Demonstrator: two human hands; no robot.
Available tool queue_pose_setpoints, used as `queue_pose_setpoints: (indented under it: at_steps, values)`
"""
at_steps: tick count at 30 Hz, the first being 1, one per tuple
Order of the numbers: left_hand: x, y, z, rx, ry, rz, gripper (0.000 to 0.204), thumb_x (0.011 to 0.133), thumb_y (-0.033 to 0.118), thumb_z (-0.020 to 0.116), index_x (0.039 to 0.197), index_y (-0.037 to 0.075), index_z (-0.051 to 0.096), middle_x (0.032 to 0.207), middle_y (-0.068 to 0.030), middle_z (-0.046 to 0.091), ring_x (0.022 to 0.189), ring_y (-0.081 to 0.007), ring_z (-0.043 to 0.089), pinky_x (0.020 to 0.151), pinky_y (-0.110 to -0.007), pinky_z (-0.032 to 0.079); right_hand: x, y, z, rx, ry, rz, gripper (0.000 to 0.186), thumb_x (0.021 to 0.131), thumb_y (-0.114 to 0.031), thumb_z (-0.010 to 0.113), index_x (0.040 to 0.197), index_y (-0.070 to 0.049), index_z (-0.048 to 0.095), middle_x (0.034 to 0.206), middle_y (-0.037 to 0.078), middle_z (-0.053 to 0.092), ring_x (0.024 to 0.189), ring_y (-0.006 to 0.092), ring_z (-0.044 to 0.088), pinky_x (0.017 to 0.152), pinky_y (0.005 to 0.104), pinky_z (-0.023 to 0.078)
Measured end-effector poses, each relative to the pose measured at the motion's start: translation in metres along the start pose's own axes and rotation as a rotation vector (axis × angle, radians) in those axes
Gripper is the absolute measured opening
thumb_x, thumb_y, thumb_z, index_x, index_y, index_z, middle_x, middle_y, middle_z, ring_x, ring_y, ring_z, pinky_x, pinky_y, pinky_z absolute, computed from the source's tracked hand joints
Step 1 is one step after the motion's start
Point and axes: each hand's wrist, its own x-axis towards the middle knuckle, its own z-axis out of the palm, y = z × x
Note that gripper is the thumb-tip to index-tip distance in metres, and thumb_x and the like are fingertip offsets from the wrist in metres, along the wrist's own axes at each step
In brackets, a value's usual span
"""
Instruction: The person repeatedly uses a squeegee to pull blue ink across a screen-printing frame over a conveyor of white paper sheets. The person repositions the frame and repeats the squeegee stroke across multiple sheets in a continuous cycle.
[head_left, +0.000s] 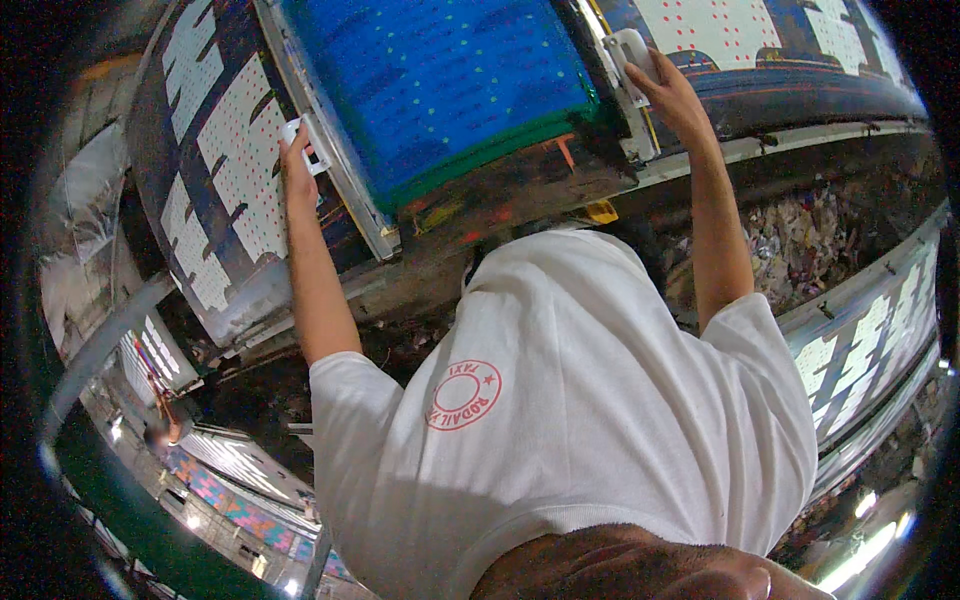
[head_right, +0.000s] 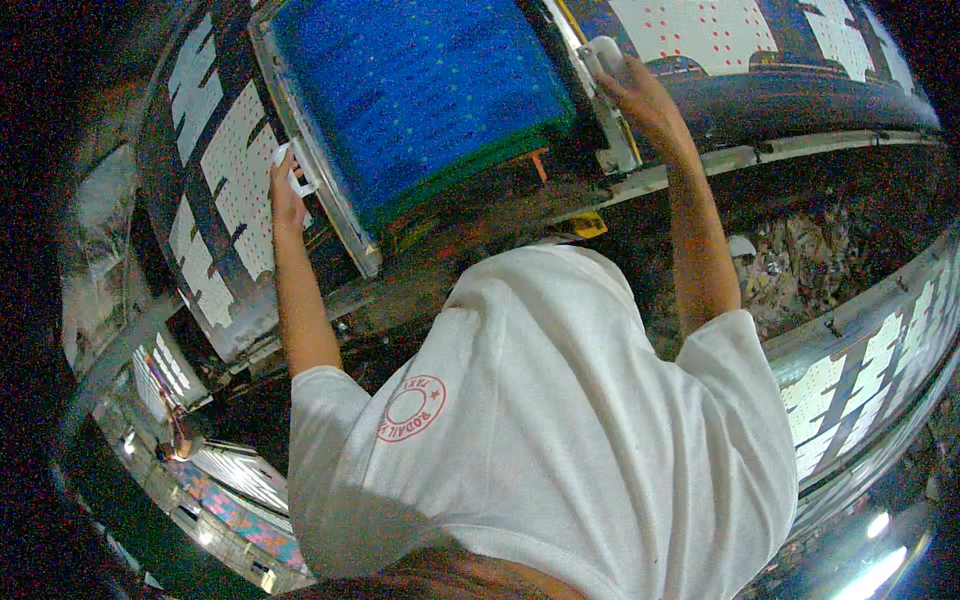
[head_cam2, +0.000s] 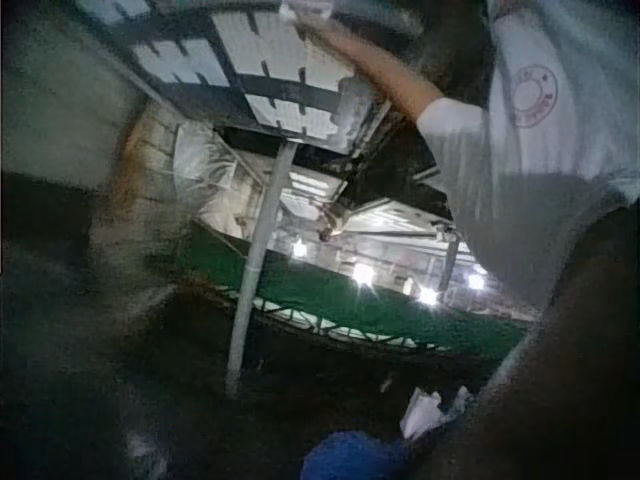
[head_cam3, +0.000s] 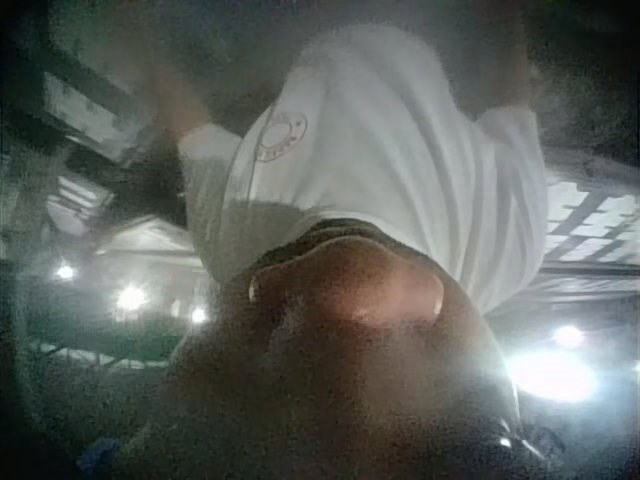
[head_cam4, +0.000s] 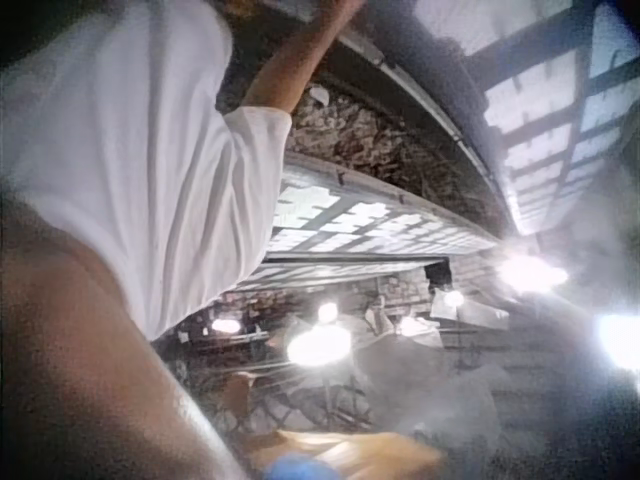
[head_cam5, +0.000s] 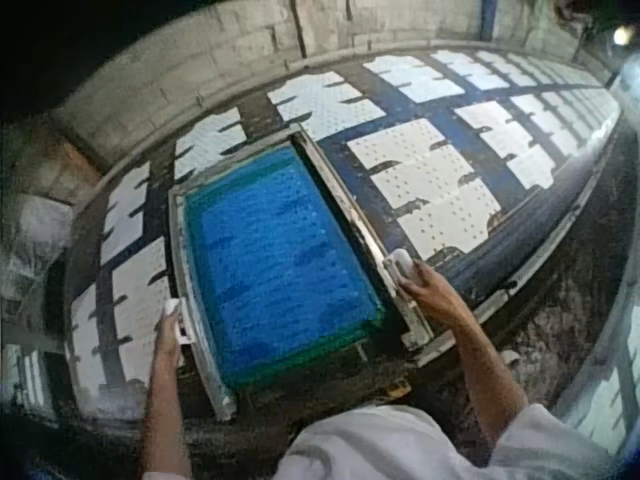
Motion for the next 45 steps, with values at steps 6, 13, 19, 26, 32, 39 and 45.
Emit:
queue_pose_setpoints:
  at_steps: [6, 13, 19, 26, 32, 39, 45]
  values:
    - [0.005, -0.009, -0.004, 0.125, 0.007, 0.008, 0.056, 0.098, 0.041, 0.066, 0.141, 0.008, 0.052, 0.128, -0.0117, 0.06, 0.117, -0.0241, 0.056, 0.091, -0.041, 0.049, -0.021, -0.008, 0.013, -0.263, 0.105, -0.102, 0.073, 0.096, -0.045, 0.07, 0.147, 0.002, 0.048, 0.142, 0.027, 0.053, 0.127, 0.0359, 0.058, 0.107, 0.0425, 0.045]
    - [-0.005, -0.018, -0.017, -0.052, -0.137, 0.08, 0.05, 0.097, 0.039, 0.067, 0.132, 0.004, 0.06, 0.117, -0.0091, 0.064, 0.113, -0.0181, 0.057, 0.097, -0.036, 0.043, -0.054, -0.025, 0.038, -0.4, 0.298, -0.34, 0.053, 0.095, -0.035, 0.074, 0.135, -0.002, 0.062, 0.137, 0.021, 0.056, 0.116, 0.0286, 0.062, 0.086, 0.0341, 0.056]
    - [-0.029, -0.027, -0.039, -0.105, -0.196, 0.012, 0.052, 0.098, 0.045, 0.065, 0.13, 0.004, 0.062, 0.121, -0.004, 0.061, 0.106, -0.0148, 0.057, 0.094, -0.032, 0.045, -0.091, -0.076, 0.061, -0.223, 0.254, -0.315, 0.038, 0.098, -0.027, 0.072, 0.126, -0.003, 0.068, 0.128, 0.014, 0.063, 0.11, 0.0239, 0.066, 0.09, 0.0329, 0.054]
    - [-0.055, -0.031, -0.058, -0.072, -0.279, 0.027, 0.059, 0.099, 0.038, 0.067, 0.141, -0.001, 0.052, 0.132, -0.0085, 0.061, 0.113, -0.0191, 0.062, 0.095, -0.032, 0.049, -0.126, -0.104, 0.098, -0.169, 0.243, -0.465, 0.035, 0.087, -0.011, 0.077, 0.121, -0.007, 0.071, 0.12, 0.014, 0.071, 0.107, 0.0285, 0.071, 0.092, 0.0361, 0.055]
    - [-0.063, -0.033, -0.067, 0.032, -0.38, 0.104, 0.063, 0.1, 0.04, 0.064, 0.147, 0.0, 0.048, 0.135, -0.0103, 0.061, 0.116, -0.02, 0.062, 0.096, -0.033, 0.049, -0.154, -0.122, 0.109, -0.16, 0.237, -0.436, 0.036, 0.086, -0.011, 0.077, 0.122, -0.007, 0.071, 0.118, 0.015, 0.072, 0.107, 0.03, 0.07, 0.093, 0.0372, 0.055]
    - [-0.022, -0.022, -0.051, 0.121, -0.161, 0.227, 0.062, 0.095, 0.046, 0.067, 0.134, -0.001, 0.056, 0.12, -0.012, 0.067, 0.11, -0.0218, 0.063, 0.094, -0.038, 0.05, -0.177, -0.104, 0.131, -0.79, -0.383, -0.774, 0.06, 0.085, -0.012, 0.076, 0.141, -0.01, 0.056, 0.14, 0.016, 0.058, 0.134, 0.0349, 0.051, 0.116, 0.05, 0.037]
    - [0.072, -0.017, -0.027, 0.158, -0.063, 0.22, 0.045, 0.094, 0.048, 0.067, 0.098, 0.004, 0.063, 0.093, -0.0075, 0.067, 0.092, -0.0207, 0.065, 0.087, -0.039, 0.05, -0.143, -0.084, 0.139, -1.106, -0.451, -0.891, 0.062, 0.082, -0.007, 0.067, 0.143, -0.011, 0.054, 0.141, 0.016, 0.056, 0.134, 0.0339, 0.051, 0.116, 0.0505, 0.037]
